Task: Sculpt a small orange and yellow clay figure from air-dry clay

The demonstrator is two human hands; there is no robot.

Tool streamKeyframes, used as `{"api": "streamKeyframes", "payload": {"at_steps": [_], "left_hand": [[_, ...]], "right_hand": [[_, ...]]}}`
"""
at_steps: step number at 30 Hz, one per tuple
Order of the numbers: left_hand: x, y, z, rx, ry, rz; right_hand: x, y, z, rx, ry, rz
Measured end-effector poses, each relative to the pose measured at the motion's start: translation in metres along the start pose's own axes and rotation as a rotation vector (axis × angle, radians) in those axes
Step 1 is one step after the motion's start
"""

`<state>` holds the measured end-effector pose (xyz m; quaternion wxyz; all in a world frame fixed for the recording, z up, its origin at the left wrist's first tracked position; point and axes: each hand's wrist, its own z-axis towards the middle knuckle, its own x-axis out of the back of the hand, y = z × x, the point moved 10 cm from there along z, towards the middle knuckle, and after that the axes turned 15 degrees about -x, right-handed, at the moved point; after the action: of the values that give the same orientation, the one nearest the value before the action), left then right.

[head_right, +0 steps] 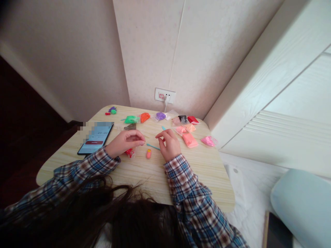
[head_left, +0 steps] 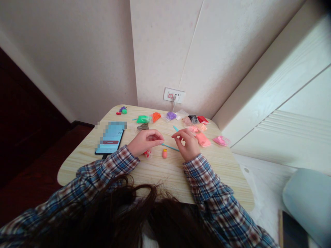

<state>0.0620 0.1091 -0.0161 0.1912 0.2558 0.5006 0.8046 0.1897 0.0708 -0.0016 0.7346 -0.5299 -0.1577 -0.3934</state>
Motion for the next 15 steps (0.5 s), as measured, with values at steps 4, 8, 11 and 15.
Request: {"api": "streamKeyframes", "payload": {"at_steps": [4,8,11,15], "left_hand": [[0.0,-0.002,0.0,-0.001,-0.007,0.019],[0.001,-0.002,0.0,-0.001,-0.012,0.016],[0.001,-0.002,0.0,-0.009,-0.011,0.015],[0.001,-0.003,0.0,-0.018,-0.015,0.023]], "right_hand": [[0.006,-0.024,-0.007,0.109,-0.014,0.125],[0.005,-0.03,-0.009,0.129,-0.047,0.187],[0.006,-0.024,-0.006,0.078,-0.059,0.239],[0.009,-0.025,-0.005,0.082,-0.072,0.292]]}}
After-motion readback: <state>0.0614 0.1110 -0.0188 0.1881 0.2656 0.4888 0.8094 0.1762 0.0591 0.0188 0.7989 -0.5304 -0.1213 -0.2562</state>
